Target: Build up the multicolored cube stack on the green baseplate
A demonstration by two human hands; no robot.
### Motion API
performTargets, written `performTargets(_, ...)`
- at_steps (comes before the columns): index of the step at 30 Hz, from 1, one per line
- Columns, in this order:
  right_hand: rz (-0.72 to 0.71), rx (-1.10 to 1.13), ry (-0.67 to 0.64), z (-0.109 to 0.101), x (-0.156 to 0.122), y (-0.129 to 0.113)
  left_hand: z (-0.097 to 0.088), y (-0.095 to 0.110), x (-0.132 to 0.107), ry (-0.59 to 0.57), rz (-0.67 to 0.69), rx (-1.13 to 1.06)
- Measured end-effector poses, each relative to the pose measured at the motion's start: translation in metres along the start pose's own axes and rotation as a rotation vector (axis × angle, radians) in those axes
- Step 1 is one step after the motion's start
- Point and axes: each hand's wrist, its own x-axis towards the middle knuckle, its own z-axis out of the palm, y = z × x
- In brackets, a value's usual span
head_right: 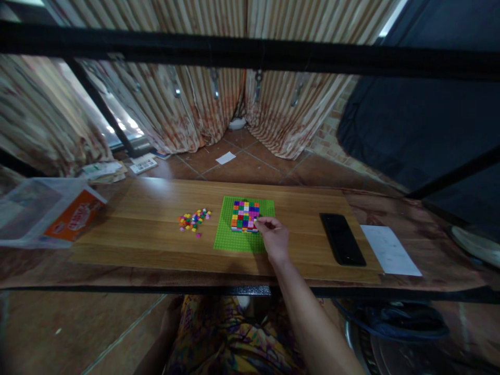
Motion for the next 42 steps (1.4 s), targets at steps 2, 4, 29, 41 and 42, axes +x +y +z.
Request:
performTargets(2,0.057,0.017,-0.012,0.000,0.002,-0.003,0.000,0.000,-0.001,-0.046,0.003,-0.026)
performTargets(4,0.105,0.042,-0.021,0.000,0.004,-0.005,-0.002,0.001,-0.003,-0.097,0.010,-0.053)
performTargets(29,-0.500,-0.523,-0.465,0.084,-0.060,0.003,-0.006,0.019,-0.016,-0.041,0.013,-0.319)
performTargets(41,-0.655,-0.834,-0.528,0.149,-0.055,0.026,-0.003,0.006,-0.007,-0.009,-0.044,-0.337)
performTargets(42,-0.676,-0.831,-0.539,0.150,-0.055,0.027,-0.002,0.005,-0.006,-0.010,-0.047,-0.336)
